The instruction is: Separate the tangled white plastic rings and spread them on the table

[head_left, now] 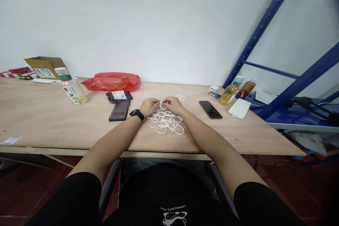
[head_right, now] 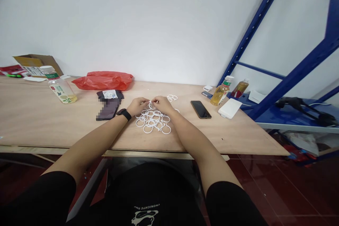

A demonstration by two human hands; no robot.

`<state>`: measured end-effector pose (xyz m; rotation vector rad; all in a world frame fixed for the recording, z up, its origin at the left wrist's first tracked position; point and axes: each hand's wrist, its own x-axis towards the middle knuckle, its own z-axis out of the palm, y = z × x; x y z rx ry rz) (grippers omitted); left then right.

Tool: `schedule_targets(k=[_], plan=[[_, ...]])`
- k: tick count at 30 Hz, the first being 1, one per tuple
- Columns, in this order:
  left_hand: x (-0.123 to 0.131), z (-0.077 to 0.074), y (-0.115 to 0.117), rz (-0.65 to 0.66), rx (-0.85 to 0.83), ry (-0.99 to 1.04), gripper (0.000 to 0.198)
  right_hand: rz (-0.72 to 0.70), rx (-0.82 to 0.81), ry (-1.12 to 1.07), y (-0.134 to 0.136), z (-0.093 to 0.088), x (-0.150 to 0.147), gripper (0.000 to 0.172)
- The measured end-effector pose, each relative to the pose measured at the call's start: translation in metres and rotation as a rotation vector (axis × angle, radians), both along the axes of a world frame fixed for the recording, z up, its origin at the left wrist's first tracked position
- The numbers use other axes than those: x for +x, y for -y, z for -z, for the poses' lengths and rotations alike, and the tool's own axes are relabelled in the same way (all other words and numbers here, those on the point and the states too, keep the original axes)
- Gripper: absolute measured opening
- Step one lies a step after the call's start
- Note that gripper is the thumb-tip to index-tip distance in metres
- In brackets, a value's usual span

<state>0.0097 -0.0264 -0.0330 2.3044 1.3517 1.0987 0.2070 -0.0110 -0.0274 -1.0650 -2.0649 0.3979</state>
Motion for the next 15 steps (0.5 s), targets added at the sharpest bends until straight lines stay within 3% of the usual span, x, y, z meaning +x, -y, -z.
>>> schedule_targets(k=[5,15], plan=[[0.0023,-0.0033,0.0027,0.038,-0.033,0.132,0.025,-0.056,0.049,-0.062,0.0047,-0.0051,-0.0004,0.012],[0.0003,-0.0086,0.0058,0.076,0.057,0.109,0.027,-0.126,0.013,-0.093,0.0055,-0.0084,-0.0017,0.013]])
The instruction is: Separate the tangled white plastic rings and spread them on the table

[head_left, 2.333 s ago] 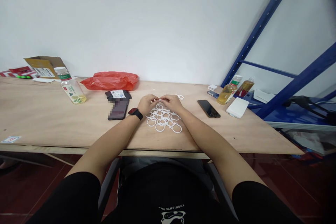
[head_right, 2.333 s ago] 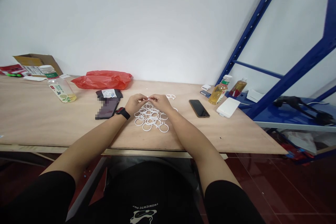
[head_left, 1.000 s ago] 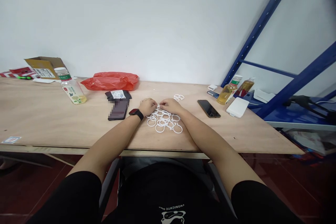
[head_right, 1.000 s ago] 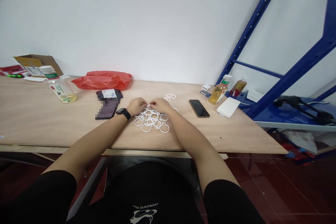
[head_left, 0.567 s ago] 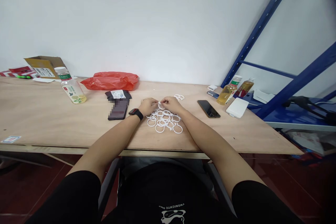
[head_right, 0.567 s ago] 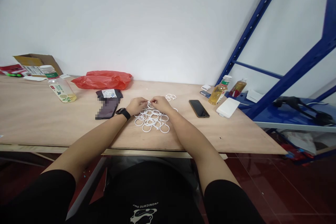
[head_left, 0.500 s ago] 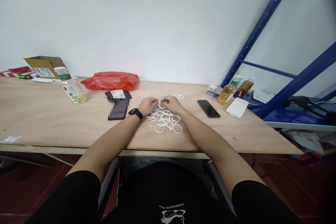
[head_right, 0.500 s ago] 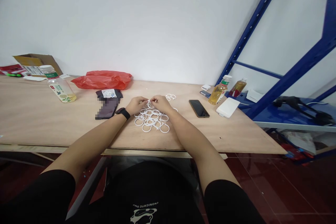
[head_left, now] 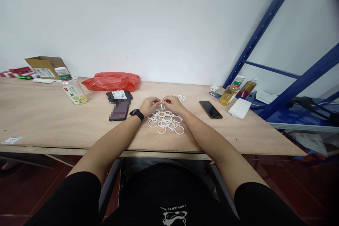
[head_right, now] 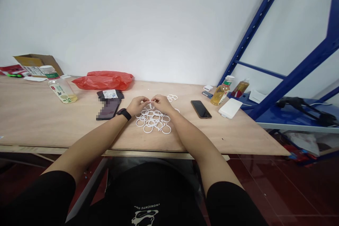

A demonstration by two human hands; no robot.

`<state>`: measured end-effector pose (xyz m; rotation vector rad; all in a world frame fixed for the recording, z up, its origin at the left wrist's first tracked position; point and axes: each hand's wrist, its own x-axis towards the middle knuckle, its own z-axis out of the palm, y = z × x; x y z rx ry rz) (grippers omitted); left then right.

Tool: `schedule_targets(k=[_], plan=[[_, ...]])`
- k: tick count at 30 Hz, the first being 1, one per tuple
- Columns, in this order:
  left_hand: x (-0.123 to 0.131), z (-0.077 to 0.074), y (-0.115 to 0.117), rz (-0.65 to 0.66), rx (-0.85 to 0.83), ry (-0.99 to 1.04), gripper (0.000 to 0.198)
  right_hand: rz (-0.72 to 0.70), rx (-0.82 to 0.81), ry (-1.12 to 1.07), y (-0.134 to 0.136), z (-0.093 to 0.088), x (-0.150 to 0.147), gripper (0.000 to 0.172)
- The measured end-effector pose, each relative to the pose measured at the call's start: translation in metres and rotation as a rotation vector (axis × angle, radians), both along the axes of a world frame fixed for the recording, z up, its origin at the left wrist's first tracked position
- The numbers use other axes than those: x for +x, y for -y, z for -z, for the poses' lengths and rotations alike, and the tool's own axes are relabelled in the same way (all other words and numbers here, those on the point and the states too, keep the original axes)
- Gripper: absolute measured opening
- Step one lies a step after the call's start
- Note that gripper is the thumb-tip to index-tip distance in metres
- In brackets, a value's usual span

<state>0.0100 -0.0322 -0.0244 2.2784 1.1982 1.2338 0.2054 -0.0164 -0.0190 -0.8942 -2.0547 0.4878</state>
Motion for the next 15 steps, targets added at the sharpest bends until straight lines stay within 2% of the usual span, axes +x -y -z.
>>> schedule_targets(k=[6,11,15], plan=[[0.000,0.002,-0.002,0.031,0.015,0.041,0.029,-0.022,0.008,-0.020,0.003,-0.004,-0.001,0.013],[0.004,0.004,-0.004,-0.017,-0.001,0.146,0.026,0.004,-0.110,-0.069,0.004,-0.001,-0.003,0.023],[0.001,0.005,-0.007,-0.093,-0.030,0.034,0.023,0.056,-0.144,-0.110,-0.005,0.006,-0.002,0.022]])
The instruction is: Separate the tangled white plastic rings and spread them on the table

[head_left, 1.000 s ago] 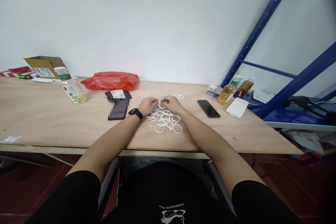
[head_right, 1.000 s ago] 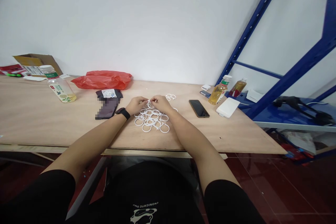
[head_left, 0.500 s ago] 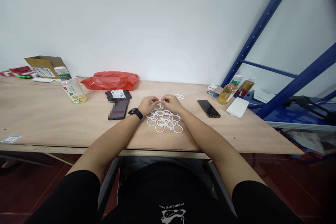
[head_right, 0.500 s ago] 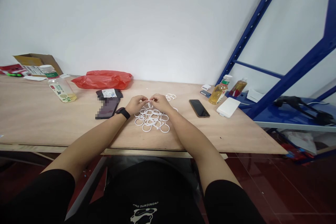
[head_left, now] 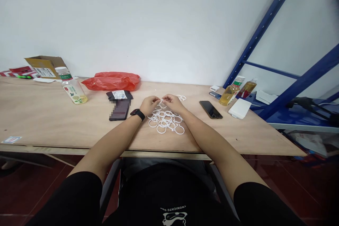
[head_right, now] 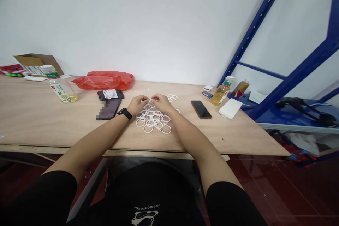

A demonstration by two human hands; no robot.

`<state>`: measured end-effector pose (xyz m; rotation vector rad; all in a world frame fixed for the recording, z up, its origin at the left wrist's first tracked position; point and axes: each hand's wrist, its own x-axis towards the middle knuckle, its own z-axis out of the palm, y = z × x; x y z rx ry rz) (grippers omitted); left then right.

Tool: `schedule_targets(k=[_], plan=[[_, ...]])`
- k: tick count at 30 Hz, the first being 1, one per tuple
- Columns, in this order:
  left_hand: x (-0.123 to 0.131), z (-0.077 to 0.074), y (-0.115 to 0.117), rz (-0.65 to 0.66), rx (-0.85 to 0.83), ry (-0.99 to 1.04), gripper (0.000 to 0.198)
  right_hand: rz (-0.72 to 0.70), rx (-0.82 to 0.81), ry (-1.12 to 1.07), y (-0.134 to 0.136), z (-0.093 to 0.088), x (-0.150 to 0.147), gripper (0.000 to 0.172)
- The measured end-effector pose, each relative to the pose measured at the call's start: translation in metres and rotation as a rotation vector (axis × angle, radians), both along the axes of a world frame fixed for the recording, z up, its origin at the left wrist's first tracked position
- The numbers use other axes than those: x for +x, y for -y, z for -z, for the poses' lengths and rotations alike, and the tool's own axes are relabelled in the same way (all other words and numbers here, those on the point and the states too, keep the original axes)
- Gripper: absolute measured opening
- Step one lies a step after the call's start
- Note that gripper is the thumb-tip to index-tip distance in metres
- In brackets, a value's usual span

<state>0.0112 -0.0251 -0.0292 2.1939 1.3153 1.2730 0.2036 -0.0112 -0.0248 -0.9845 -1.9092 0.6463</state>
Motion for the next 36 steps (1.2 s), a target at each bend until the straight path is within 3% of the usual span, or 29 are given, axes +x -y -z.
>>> schedule_targets(k=[6,9,12,16,22,29,36], plan=[[-0.011,-0.006,0.003,-0.200,-0.120,-0.380,0.028,0.362,0.043,0.113,-0.022,0.005,0.031,0.020],[-0.012,-0.012,0.009,-0.233,-0.224,-0.542,0.028,0.547,0.059,0.192,-0.027,0.004,0.050,0.025],[-0.010,-0.015,0.012,-0.225,-0.265,-0.560,0.023,0.618,0.039,0.206,-0.028,0.003,0.060,0.026],[-0.008,-0.014,0.013,-0.181,-0.244,-0.505,0.020,0.545,0.123,0.176,-0.027,0.003,0.056,0.020],[-0.008,-0.011,0.010,-0.138,-0.188,-0.372,0.017,0.294,0.242,0.174,-0.014,-0.002,0.031,0.015],[-0.007,-0.004,0.003,0.101,-0.189,-0.044,0.026,-0.014,0.271,0.282,0.010,-0.006,0.002,0.016],[-0.003,0.000,0.001,0.183,-0.256,0.194,0.043,0.002,0.223,0.285,0.011,-0.003,-0.001,0.011]])
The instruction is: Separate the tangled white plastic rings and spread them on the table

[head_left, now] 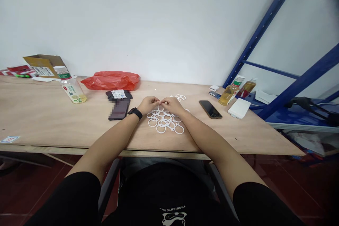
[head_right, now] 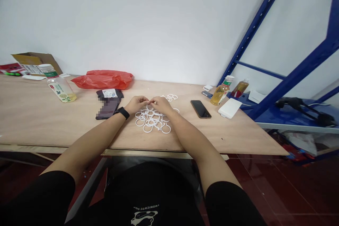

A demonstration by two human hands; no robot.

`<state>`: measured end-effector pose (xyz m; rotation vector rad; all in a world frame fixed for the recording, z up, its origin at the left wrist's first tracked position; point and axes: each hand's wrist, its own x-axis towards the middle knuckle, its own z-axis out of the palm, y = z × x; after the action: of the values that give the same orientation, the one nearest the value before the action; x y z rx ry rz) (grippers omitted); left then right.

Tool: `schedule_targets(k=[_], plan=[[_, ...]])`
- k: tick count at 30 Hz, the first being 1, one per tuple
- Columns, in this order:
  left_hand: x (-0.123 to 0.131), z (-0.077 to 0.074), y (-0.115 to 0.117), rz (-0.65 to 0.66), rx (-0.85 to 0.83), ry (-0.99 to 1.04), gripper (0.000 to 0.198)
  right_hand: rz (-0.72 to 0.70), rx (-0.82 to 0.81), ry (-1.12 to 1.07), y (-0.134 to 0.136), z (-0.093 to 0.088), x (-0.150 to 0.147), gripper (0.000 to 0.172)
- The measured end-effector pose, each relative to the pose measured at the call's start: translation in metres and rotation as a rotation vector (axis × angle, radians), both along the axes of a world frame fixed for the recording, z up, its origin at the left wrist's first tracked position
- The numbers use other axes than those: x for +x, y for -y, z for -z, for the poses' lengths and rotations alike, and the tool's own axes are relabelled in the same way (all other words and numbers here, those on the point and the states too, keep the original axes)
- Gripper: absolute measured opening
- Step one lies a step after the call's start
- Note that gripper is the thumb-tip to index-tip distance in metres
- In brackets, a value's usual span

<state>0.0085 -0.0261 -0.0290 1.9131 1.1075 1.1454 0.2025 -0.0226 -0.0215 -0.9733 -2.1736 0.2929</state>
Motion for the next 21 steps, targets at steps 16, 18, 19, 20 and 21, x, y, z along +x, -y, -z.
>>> schedule_targets(k=[16,18,19,20,21], plan=[[0.0021,-0.0028,-0.0005,0.030,-0.092,0.192,0.050,-0.048,0.028,-0.108,-0.0029,-0.0012,0.0026,0.010],[0.0020,-0.0035,0.0002,0.035,-0.083,0.150,0.043,-0.044,0.035,-0.099,-0.0026,-0.0015,0.0036,0.010],[0.0018,-0.0041,0.0007,0.030,-0.065,0.121,0.038,-0.040,0.039,-0.097,-0.0024,-0.0019,0.0040,0.011],[0.0014,-0.0047,0.0012,0.019,-0.037,0.088,0.033,-0.033,0.043,-0.095,-0.0022,-0.0023,0.0043,0.011],[0.0010,-0.0054,0.0017,0.003,0.001,0.051,0.027,-0.025,0.047,-0.094,-0.0019,-0.0027,0.0043,0.012]])
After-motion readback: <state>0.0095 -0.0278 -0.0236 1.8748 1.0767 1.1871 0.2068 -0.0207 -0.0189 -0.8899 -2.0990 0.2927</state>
